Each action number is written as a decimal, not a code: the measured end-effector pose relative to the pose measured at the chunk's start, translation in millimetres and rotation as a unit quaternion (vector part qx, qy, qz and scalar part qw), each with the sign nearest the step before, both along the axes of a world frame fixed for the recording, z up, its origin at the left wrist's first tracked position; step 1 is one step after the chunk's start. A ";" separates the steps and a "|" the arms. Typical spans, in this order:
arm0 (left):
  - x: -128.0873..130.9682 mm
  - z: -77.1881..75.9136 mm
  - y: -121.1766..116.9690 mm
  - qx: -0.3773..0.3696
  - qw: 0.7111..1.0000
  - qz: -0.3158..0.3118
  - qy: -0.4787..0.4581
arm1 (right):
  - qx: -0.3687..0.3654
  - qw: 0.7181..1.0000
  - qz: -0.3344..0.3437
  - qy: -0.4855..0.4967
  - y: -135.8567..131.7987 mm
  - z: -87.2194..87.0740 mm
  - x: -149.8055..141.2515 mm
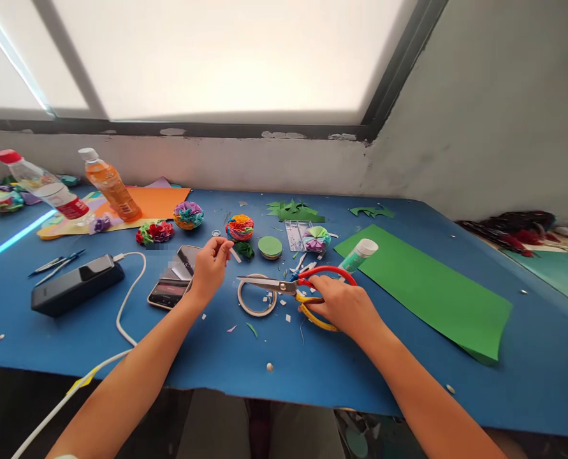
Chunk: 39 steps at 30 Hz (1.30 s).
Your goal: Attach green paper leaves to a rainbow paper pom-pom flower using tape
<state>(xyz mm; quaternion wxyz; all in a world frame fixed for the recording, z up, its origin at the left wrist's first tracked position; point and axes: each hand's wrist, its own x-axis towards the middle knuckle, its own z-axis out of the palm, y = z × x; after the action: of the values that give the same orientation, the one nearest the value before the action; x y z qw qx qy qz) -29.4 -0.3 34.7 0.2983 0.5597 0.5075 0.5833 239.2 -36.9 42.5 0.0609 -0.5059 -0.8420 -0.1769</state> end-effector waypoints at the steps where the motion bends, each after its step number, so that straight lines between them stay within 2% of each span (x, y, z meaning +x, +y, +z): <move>1: -0.9 1.2 1.1 -0.004 1.000 0.003 -0.026 | -0.012 1.000 -0.006 -0.001 -1.9 2.3 0.3; 5: 0.2 4.4 3.0 -0.026 0.993 -0.009 -0.113 | -0.026 0.999 -0.043 0.004 -16.4 12.4 19.6; 11: 7.9 4.7 0.0 -0.068 0.980 -0.064 -0.176 | -0.098 0.984 -0.128 0.079 -44.3 10.3 82.5; 14: 9.6 4.6 -1.8 -0.087 0.975 -0.092 -0.181 | -0.151 0.975 -0.119 0.113 -50.5 5.2 100.2; 17: 8.9 4.5 -2.8 -0.102 0.973 -0.117 -0.172 | -0.190 0.968 -0.113 0.120 -53.1 8.4 101.6; 20: 7.6 4.3 -3.3 -0.108 0.973 -0.139 -0.151 | -0.208 0.964 -0.141 0.087 -52.8 22.4 86.7; 23: 8.0 2.9 -4.5 -0.106 0.974 -0.163 -0.112 | -0.174 0.967 -0.161 0.095 -45.8 39.7 53.4; 25: 9.7 0.4 -5.5 -0.101 0.975 -0.181 -0.077 | -0.154 0.965 -0.125 0.170 -35.7 47.9 22.8; 27: 11.6 -3.7 -6.4 -0.094 0.975 -0.198 -0.036 | -0.153 0.952 -0.051 0.260 -21.7 51.7 -8.8; 30: 13.3 -10.8 -6.7 -0.077 0.973 -0.218 0.026 | -0.181 0.912 0.013 0.367 0.8 49.7 -44.2; 32: 13.6 -14.4 -6.7 -0.065 0.969 -0.229 0.062 | -0.192 0.901 0.028 0.389 12.5 44.9 -54.7; 39: 15.6 -14.9 -8.1 -0.051 0.959 -0.247 0.126 | -0.213 0.889 0.077 0.398 24.0 21.4 -49.7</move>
<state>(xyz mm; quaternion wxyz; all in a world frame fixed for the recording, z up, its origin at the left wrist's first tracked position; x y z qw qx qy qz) -13.8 -8.4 19.8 0.3946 0.7210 0.4157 0.3895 189.5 -12.9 63.9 0.2954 -0.4685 -0.8007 0.2282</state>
